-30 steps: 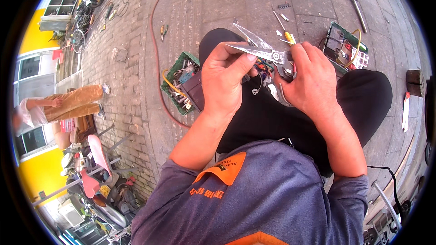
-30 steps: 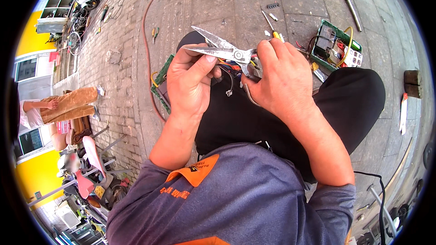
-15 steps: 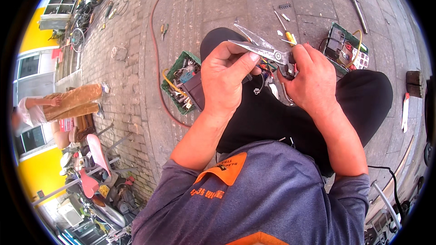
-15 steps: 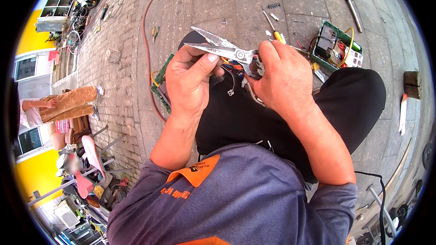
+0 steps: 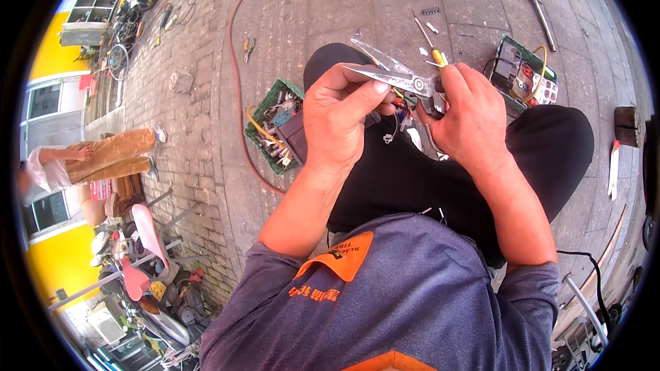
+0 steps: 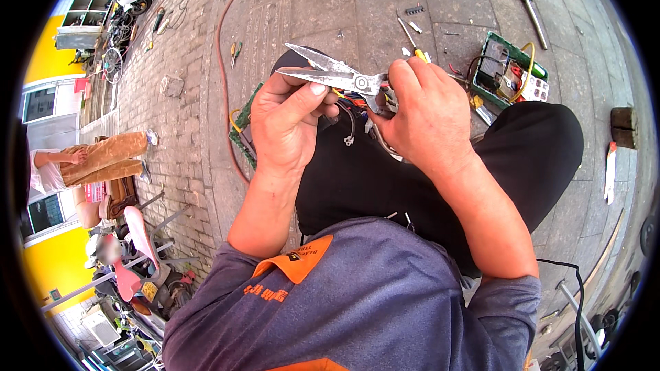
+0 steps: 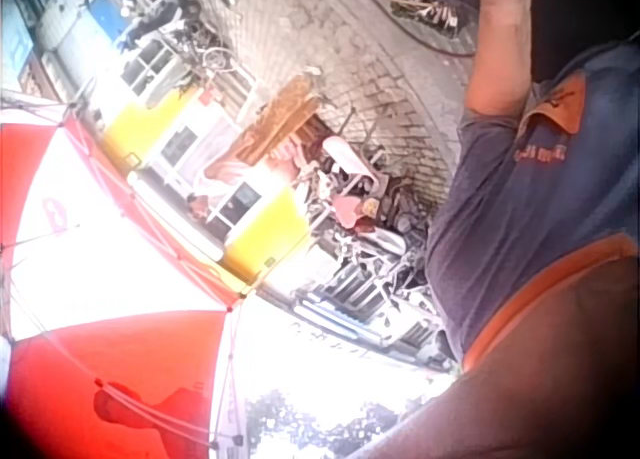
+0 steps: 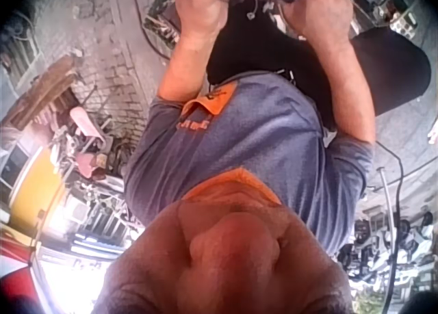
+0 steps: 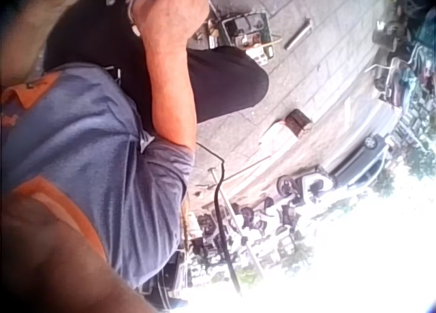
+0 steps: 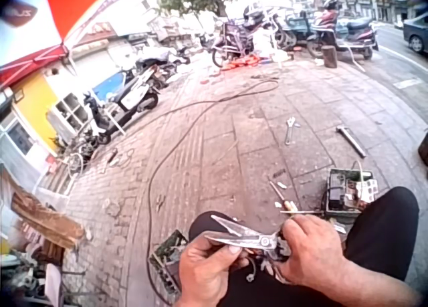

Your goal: The person sits on the ground and uses pliers to strip insulation from multiple colored wires. They then use a soldering iron to solder the exposed wire ends, holding the wires with pliers during the process.

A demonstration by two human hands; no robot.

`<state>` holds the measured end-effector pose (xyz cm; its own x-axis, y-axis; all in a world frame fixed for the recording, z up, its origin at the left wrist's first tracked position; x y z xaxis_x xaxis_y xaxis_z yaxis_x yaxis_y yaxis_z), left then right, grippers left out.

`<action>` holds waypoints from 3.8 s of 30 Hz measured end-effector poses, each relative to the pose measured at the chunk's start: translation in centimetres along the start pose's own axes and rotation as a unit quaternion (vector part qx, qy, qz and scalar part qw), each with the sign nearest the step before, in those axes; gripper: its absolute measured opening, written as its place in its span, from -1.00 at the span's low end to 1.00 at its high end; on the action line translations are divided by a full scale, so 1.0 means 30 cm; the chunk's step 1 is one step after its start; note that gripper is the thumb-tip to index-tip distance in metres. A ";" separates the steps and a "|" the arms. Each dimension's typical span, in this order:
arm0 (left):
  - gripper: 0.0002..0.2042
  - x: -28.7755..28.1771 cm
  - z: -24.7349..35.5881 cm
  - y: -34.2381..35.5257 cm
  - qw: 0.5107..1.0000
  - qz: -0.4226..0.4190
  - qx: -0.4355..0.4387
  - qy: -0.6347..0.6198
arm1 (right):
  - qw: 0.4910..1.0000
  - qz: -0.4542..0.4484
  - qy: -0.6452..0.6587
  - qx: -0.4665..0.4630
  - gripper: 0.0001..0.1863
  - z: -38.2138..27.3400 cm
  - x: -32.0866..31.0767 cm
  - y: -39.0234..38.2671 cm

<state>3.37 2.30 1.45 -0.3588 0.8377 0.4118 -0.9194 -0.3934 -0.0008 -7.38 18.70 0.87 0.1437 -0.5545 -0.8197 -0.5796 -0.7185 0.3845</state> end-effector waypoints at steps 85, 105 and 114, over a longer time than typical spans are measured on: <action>-0.76 -0.068 -0.061 0.160 0.980 -0.184 -0.001 -0.078 | 0.989 -0.021 0.130 0.070 -0.62 0.044 0.032 -0.022; -0.71 -0.115 -0.040 0.110 0.975 -0.204 0.018 -0.086 | 0.995 -0.045 0.086 0.027 -0.53 -0.004 0.050 0.010; -0.70 -0.117 -0.049 0.110 0.977 -0.189 0.015 -0.102 | 0.992 -0.069 0.091 0.049 -0.55 0.002 0.060 0.008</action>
<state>1.35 -1.40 -1.35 0.0476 0.8336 0.5503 -0.9737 -0.0842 0.2117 -7.32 17.55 -0.54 0.3637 -0.5269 -0.7682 -0.6179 -0.7535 0.2244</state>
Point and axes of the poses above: each hand's wrist, its own y-axis towards the middle knuckle, its own x-axis out of the palm, z = x × y, the point moved 3 cm from there along y, towards the middle knuckle, and after that the axes turned 8 degrees about -z, right-handed, at the moved point
